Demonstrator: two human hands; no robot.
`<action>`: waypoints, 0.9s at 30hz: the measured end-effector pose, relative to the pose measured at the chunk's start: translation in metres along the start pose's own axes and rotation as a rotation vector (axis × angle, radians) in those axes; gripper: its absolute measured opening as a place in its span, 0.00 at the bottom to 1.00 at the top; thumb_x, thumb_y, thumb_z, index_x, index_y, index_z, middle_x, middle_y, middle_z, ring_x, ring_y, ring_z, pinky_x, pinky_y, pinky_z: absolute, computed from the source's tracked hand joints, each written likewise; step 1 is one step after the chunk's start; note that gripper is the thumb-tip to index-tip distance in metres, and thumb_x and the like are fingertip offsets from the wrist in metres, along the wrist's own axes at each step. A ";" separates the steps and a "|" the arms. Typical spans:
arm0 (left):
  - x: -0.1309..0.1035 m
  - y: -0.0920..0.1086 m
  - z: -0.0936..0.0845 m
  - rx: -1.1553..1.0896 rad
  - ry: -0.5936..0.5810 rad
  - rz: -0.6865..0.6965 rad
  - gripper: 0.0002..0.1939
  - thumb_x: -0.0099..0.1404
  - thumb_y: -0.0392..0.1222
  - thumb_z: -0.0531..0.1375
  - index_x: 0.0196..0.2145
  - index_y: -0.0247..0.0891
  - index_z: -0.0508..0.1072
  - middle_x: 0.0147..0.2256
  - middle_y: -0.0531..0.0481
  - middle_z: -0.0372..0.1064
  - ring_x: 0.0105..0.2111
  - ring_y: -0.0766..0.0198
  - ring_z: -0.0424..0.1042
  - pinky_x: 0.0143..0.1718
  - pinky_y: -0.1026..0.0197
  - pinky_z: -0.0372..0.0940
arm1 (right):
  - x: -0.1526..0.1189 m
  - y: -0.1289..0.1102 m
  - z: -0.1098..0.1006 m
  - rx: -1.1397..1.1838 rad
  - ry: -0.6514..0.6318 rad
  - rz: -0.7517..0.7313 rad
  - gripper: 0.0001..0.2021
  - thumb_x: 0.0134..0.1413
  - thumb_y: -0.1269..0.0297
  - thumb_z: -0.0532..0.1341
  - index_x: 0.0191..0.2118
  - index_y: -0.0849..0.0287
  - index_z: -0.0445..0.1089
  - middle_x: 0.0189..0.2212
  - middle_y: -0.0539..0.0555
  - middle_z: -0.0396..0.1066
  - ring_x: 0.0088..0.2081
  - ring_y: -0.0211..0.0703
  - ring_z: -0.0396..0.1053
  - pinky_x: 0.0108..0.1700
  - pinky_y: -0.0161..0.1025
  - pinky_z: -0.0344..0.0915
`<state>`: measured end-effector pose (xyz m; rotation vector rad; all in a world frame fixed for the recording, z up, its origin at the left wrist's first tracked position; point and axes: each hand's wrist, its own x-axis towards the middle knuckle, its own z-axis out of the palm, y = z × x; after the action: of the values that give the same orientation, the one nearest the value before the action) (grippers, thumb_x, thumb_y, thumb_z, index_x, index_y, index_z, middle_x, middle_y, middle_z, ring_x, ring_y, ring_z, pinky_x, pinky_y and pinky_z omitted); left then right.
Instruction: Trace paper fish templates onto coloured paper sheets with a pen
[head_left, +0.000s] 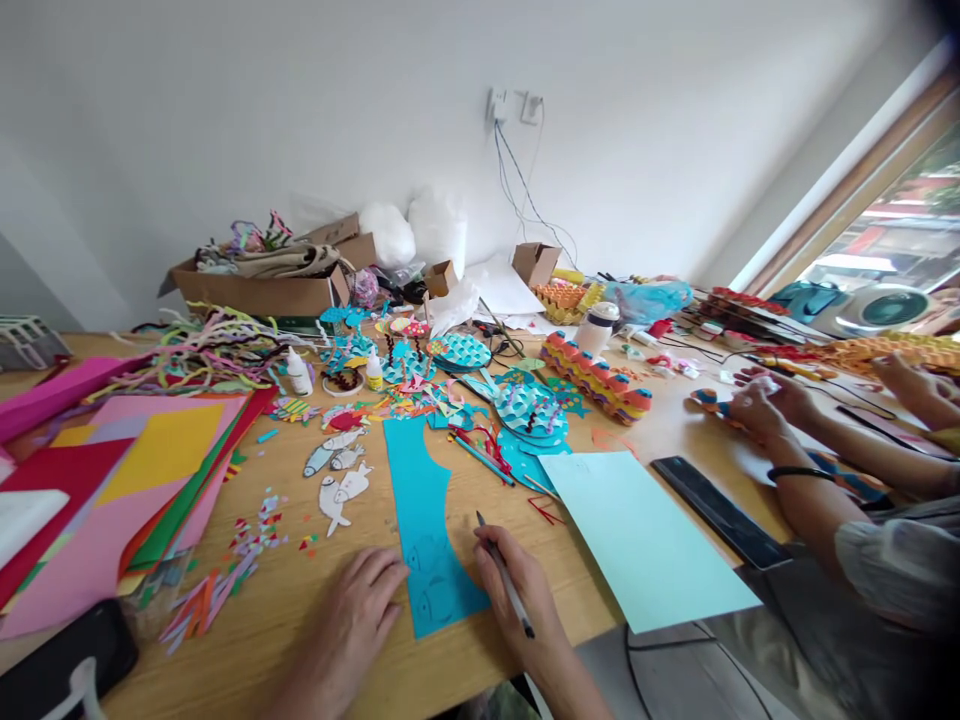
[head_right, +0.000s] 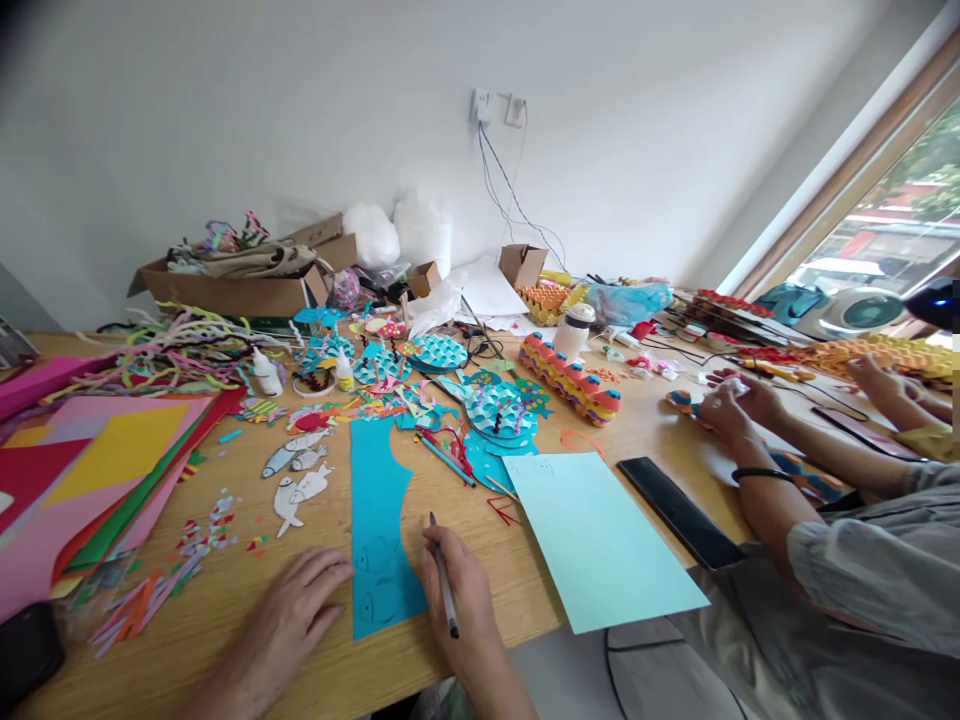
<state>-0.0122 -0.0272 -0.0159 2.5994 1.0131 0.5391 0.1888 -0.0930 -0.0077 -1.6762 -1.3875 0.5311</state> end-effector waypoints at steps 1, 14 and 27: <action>0.001 0.001 0.001 0.011 -0.006 -0.003 0.19 0.52 0.25 0.56 0.40 0.41 0.72 0.41 0.48 0.71 0.43 0.57 0.69 0.45 0.52 0.66 | 0.002 -0.002 0.000 0.017 -0.011 -0.009 0.11 0.59 0.59 0.50 0.40 0.59 0.65 0.27 0.52 0.69 0.27 0.40 0.67 0.29 0.33 0.62; 0.000 0.007 0.007 0.116 0.068 0.016 0.16 0.54 0.29 0.59 0.40 0.41 0.71 0.41 0.47 0.71 0.42 0.54 0.69 0.41 0.50 0.67 | 0.007 0.000 0.010 0.293 0.068 0.128 0.09 0.56 0.60 0.51 0.36 0.58 0.63 0.23 0.47 0.62 0.24 0.37 0.60 0.24 0.31 0.57; 0.000 0.008 -0.001 -0.101 0.273 0.066 0.13 0.62 0.30 0.48 0.34 0.39 0.71 0.30 0.50 0.72 0.31 0.63 0.71 0.32 0.62 0.68 | -0.004 -0.001 0.006 0.187 0.049 0.123 0.09 0.55 0.61 0.52 0.37 0.58 0.65 0.25 0.49 0.66 0.26 0.38 0.64 0.28 0.32 0.61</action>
<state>-0.0080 -0.0320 -0.0117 2.5241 0.9529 0.9568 0.1822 -0.0950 -0.0115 -1.6182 -1.1676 0.6647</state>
